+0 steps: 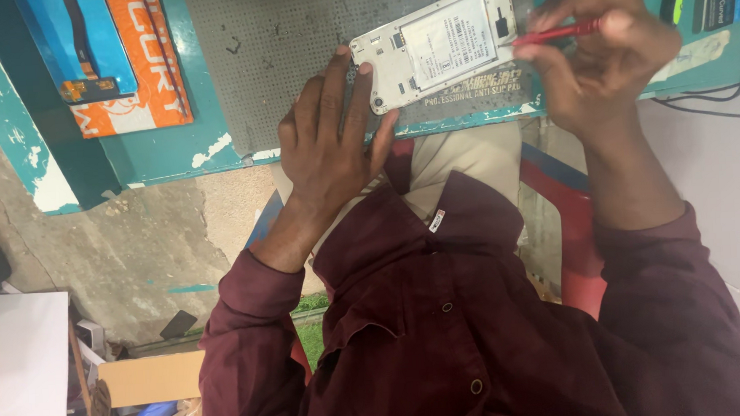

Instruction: The person uses a red screwdriver to remove screws from the back of a white smartphone. They then pry open the back cover and separate it from the main body, exposing the internal components.

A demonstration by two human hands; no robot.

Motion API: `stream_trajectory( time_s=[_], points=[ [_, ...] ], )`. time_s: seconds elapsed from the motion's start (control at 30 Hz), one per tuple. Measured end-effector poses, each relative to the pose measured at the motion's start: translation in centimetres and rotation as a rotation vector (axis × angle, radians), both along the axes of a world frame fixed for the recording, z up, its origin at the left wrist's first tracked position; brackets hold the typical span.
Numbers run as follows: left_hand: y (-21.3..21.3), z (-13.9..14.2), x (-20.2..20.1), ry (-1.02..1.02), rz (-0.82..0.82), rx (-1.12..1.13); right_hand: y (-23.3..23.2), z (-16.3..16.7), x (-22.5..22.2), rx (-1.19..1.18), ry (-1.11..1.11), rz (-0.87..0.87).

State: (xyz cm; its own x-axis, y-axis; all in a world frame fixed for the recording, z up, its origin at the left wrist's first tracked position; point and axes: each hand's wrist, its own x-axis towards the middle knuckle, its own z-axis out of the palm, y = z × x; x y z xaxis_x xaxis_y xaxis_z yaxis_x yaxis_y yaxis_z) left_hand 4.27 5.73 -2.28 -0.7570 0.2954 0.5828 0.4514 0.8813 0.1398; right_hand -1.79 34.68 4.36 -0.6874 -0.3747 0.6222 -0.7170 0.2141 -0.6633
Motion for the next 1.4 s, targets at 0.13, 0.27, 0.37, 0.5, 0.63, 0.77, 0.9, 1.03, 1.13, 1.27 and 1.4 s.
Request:
stream_trajectory(
  time_s=[0.13,0.27,0.37,0.5,0.63,0.77,0.9,1.03,1.13,1.27,1.4],
  points=[
    [0.1,-0.1,-0.1,0.006,-0.001,0.002,0.4,-0.1,-0.2,-0.017,-0.032,0.075],
    [0.1,-0.1,-0.1,0.009,-0.006,0.01,0.8,-0.2,-0.3,0.012,0.044,0.005],
    [0.2,0.1,0.0,0.0,-0.005,0.035,1.1,-0.4,0.1,-0.042,-0.06,0.0],
    [0.4,0.8,-0.1,-0.091,-0.025,0.142,1.5,-0.9,-0.2,-0.031,-0.027,0.075],
    [1.5,2.2,-0.3,-0.042,-0.01,0.224,1.8,-0.8,0.0,-0.024,-0.008,-0.01],
    [5.1,3.9,-0.4,-0.066,-0.075,0.259,1.7,-0.4,0.4,-0.084,-0.088,0.024],
    [9.6,4.6,-1.9,-0.1,-0.119,0.327,1.8,-0.4,0.3,-0.06,0.044,-0.028],
    [12.3,4.5,-3.1,-0.163,-0.123,0.353,2.4,-0.3,0.3,-0.099,-0.059,-0.02],
    [13.0,4.6,-3.5,-0.178,-0.127,0.346,2.8,-0.2,0.3,-0.07,-0.055,-0.005],
    [12.8,4.6,-4.3,-0.163,-0.161,0.336,3.1,-0.1,-0.2,-0.07,0.036,0.0],
    [12.6,4.4,-4.9,-0.156,-0.233,0.318,3.1,-0.1,-0.3,-0.118,-0.017,0.061]
  ],
)
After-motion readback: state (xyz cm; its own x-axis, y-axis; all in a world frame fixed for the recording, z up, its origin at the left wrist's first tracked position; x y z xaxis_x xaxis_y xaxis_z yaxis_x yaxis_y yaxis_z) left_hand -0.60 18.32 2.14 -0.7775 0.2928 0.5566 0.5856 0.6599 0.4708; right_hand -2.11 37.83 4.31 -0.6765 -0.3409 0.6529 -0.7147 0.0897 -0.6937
